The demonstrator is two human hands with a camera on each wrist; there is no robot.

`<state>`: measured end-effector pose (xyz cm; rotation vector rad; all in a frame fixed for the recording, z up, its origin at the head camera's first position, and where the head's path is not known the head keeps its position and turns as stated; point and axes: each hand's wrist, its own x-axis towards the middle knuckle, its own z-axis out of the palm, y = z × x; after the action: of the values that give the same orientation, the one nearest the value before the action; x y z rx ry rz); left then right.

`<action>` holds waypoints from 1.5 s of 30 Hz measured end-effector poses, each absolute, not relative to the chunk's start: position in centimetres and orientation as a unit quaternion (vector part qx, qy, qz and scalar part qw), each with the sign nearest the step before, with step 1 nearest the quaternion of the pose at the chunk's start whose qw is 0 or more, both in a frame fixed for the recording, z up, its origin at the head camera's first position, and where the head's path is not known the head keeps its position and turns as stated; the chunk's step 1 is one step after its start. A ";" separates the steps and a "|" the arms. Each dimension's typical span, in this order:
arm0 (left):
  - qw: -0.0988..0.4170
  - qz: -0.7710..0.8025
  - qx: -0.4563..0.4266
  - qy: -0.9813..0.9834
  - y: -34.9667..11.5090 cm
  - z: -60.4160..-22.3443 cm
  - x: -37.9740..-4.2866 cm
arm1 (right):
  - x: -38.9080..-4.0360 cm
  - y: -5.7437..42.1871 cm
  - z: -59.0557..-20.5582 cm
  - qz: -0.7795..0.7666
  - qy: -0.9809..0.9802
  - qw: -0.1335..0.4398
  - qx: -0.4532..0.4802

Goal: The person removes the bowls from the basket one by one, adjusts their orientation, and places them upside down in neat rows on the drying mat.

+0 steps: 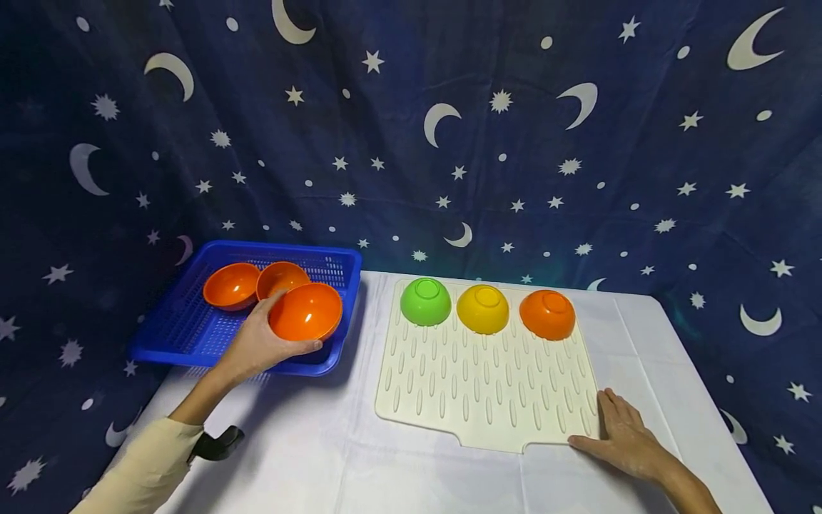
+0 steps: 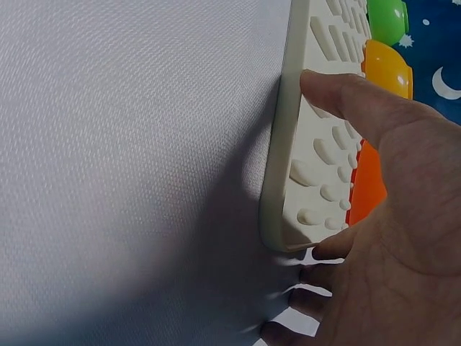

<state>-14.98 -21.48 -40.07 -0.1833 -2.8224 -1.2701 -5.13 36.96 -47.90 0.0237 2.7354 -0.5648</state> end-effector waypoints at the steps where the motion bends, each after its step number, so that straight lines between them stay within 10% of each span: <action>1: 0.020 -0.414 -0.058 -0.908 -21.3 -40.0 -14.7 | -5.1 36.9 -47.9 -0.200 0.965 0.169 0.006; 26: 0.005 -0.502 -0.102 -0.859 -13.6 -38.9 -12.0 | -4.8 36.8 -48.2 -0.257 0.955 0.146 0.012; 35: 0.001 -0.513 -0.123 -0.849 -9.6 -40.1 -11.9 | -5.0 33.2 -46.2 -0.382 0.923 0.046 -0.007; 45: 0.014 -0.413 -0.186 -0.891 -5.6 -43.3 -11.2 | -4.6 26.8 -46.1 -0.510 0.855 0.082 -0.051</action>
<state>-11.15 -5.64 -43.34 -0.5783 -2.7760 -1.2872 -4.58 26.78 -46.13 -0.1514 2.5535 -1.5238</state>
